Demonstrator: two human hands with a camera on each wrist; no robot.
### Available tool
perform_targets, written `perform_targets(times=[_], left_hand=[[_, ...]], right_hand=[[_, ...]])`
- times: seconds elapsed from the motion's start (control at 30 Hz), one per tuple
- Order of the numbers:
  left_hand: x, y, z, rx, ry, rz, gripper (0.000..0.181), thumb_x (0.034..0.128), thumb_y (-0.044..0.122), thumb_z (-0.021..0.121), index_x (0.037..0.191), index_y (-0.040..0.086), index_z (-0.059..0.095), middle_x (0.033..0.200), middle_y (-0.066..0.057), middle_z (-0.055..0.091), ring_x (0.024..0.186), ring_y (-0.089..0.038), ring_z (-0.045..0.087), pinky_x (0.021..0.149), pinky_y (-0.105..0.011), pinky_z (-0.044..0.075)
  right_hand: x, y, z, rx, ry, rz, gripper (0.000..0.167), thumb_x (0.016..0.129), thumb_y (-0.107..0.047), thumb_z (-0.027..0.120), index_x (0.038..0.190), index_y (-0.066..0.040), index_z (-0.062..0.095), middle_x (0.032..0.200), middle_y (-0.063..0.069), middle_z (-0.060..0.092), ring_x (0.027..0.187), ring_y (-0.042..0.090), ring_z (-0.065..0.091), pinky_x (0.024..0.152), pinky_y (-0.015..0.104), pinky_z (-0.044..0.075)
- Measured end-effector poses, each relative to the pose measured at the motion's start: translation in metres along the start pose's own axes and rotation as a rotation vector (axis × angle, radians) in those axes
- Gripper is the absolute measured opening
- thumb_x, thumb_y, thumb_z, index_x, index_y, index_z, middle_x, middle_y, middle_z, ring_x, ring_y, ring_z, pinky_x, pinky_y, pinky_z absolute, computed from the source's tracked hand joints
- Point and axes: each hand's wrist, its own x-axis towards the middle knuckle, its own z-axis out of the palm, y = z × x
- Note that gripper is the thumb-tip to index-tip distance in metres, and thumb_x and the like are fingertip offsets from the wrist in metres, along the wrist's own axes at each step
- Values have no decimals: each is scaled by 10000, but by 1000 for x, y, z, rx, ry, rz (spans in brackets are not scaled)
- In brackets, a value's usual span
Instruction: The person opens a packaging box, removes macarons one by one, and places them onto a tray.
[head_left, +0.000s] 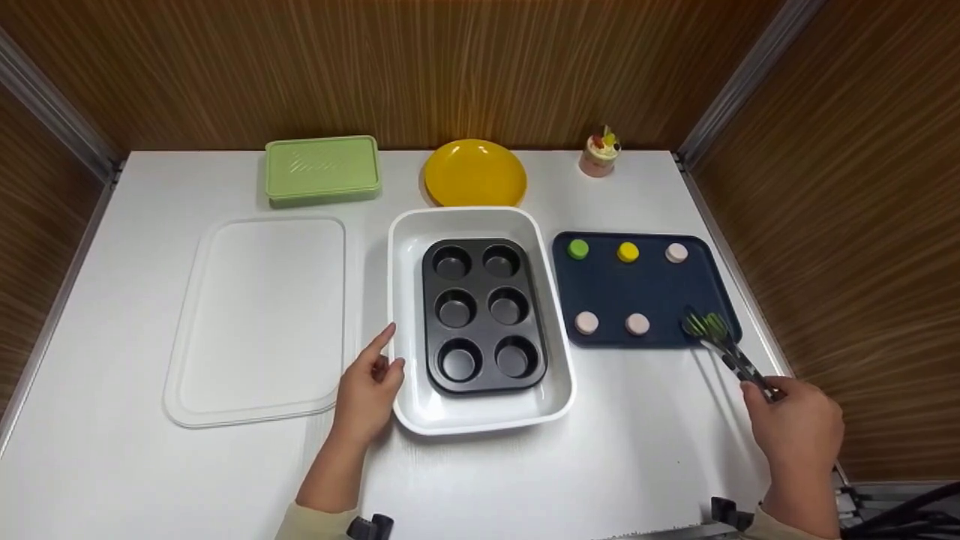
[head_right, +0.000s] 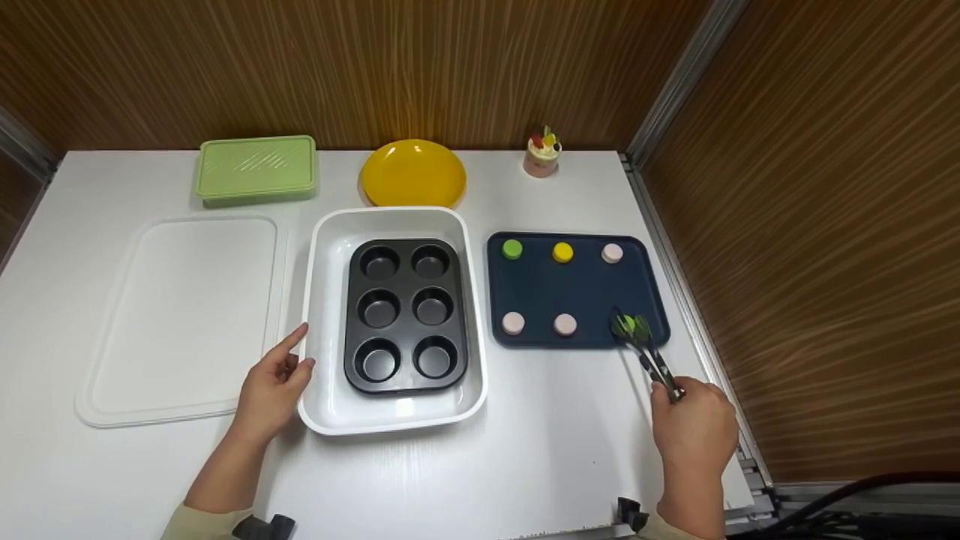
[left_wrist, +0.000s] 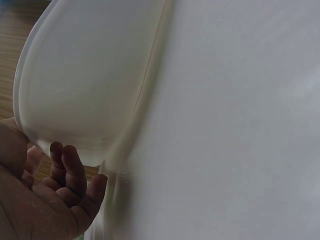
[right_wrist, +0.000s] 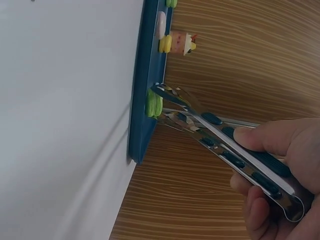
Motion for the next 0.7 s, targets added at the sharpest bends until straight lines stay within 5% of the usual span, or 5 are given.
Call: perform_targets(times=[0.3, 0.47, 0.7], left_hand=[[0, 0, 0, 5, 5, 10, 523, 1004, 51, 664, 1520, 104, 593, 852, -22, 535, 771, -163, 504, 722, -297, 456], [0, -1, 0, 8, 11, 4, 527, 1003, 50, 668, 1521, 108, 593, 860, -22, 540, 779, -161, 507, 727, -295, 455], [0, 0, 1, 32, 11, 8, 523, 1002, 47, 668, 1518, 100, 594, 865, -27, 545, 786, -167, 514, 742, -317, 466]], right_hand=[[6, 1, -3, 24, 23, 50, 428, 926, -270, 750, 1151, 95, 745, 966, 286, 744, 948, 535, 654, 819, 618, 451], [24, 2, 0, 57, 70, 84, 470, 957, -288, 717, 1208, 109, 722, 1068, 333, 717, 1005, 525, 645, 845, 616, 448], [51, 15, 19, 74, 32, 157, 507, 988, -343, 681, 1266, 80, 707, 1154, 315, 709, 1083, 526, 628, 842, 622, 454]])
